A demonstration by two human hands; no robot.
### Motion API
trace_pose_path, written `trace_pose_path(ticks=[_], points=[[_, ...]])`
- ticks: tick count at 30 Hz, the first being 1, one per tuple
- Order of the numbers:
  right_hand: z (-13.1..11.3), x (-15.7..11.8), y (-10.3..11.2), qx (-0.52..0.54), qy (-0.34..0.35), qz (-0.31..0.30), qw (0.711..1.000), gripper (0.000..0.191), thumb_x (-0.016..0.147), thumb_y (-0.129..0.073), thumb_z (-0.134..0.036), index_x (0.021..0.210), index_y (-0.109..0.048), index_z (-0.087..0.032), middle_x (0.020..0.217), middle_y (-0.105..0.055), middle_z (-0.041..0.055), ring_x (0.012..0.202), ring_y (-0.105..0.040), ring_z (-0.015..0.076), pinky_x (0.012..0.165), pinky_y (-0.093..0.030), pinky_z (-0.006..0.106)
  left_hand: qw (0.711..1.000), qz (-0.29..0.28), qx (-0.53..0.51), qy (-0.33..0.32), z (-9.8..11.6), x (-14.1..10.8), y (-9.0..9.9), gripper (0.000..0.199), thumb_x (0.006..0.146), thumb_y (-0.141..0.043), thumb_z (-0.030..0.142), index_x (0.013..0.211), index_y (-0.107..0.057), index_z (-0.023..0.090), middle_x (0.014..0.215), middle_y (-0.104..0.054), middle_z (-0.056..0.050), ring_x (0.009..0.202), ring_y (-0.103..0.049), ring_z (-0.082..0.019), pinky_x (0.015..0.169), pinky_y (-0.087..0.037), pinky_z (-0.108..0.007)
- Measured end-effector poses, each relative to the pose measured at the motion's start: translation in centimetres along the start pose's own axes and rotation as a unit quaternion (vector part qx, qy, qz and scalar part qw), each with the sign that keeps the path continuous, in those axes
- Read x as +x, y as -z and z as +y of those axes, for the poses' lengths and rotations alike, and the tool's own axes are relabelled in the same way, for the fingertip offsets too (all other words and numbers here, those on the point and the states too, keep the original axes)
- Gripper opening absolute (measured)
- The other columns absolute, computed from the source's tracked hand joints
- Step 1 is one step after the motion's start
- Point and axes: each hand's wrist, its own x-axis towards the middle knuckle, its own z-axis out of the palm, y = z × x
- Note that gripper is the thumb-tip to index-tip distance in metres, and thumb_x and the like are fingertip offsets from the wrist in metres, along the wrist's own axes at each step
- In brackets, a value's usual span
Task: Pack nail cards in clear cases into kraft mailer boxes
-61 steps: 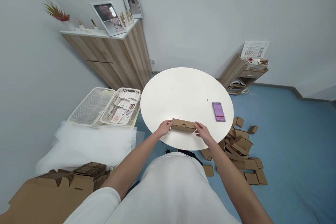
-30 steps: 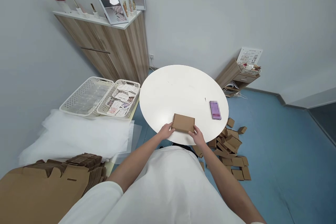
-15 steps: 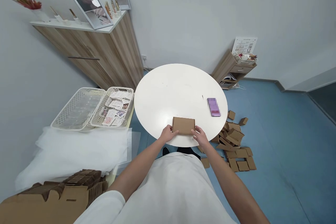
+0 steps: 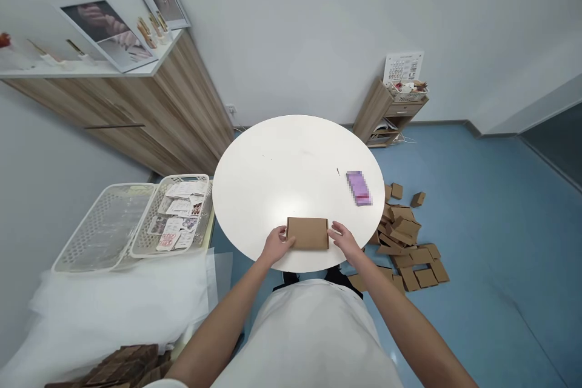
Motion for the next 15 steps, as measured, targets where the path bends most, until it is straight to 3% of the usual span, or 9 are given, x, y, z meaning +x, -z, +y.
trace_pose_path(ticks=[4, 8, 11, 15], points=[[-1.2, 1.1, 0.5, -0.005, -0.010, -0.083, 0.996, 0.062, 0.067, -0.059, -0.050, 0.122, -0.045, -0.026, 0.136, -0.037, 0.0086, 0.120, -0.039, 0.0236, 0.090, -0.038, 0.037, 0.997, 0.001, -0.056, 0.059, 1.8, 0.6, 0.2, 0.055, 0.072, -0.055, 0.048, 0.116, -0.048, 0.015, 0.117, -0.053, -0.013, 0.096, -0.056, -0.021, 0.077, -0.044, -0.028], [-2.0, 1.5, 1.9, -0.019, 0.007, -0.172, 0.985, 0.053, 0.066, -0.062, -0.045, 0.114, -0.052, -0.027, 0.129, -0.046, 0.0064, 0.113, -0.046, 0.0228, 0.088, -0.039, 0.037, 0.991, -0.009, -0.091, 0.096, 3.6, 0.4, -1.1, 0.056, 0.071, -0.052, 0.056, 0.111, -0.051, 0.017, 0.109, -0.057, -0.012, 0.093, -0.057, -0.022, 0.070, -0.045, -0.029], [-2.3, 1.6, 4.4, -0.015, 0.023, -0.150, 0.988, 0.052, 0.065, -0.062, -0.044, 0.112, -0.054, -0.024, 0.124, -0.050, 0.0080, 0.108, -0.049, 0.0222, 0.086, -0.041, 0.035, 0.986, 0.008, -0.119, 0.118, 5.5, 0.0, -2.9, 0.058, 0.070, -0.053, 0.058, 0.111, -0.049, 0.017, 0.110, -0.055, -0.013, 0.092, -0.057, -0.021, 0.067, -0.046, -0.028], [-1.9, 2.0, 9.3, -0.011, 0.044, -0.104, 0.994, 0.056, 0.066, -0.061, -0.044, 0.117, -0.051, -0.022, 0.118, -0.053, 0.0085, 0.099, -0.055, 0.0195, 0.082, -0.044, 0.032, 0.985, -0.008, -0.133, 0.110, 9.5, -0.2, -6.0, 0.060, 0.070, -0.051, 0.060, 0.112, -0.047, 0.018, 0.113, -0.051, -0.013, 0.095, -0.055, -0.020, 0.069, -0.046, -0.027]])
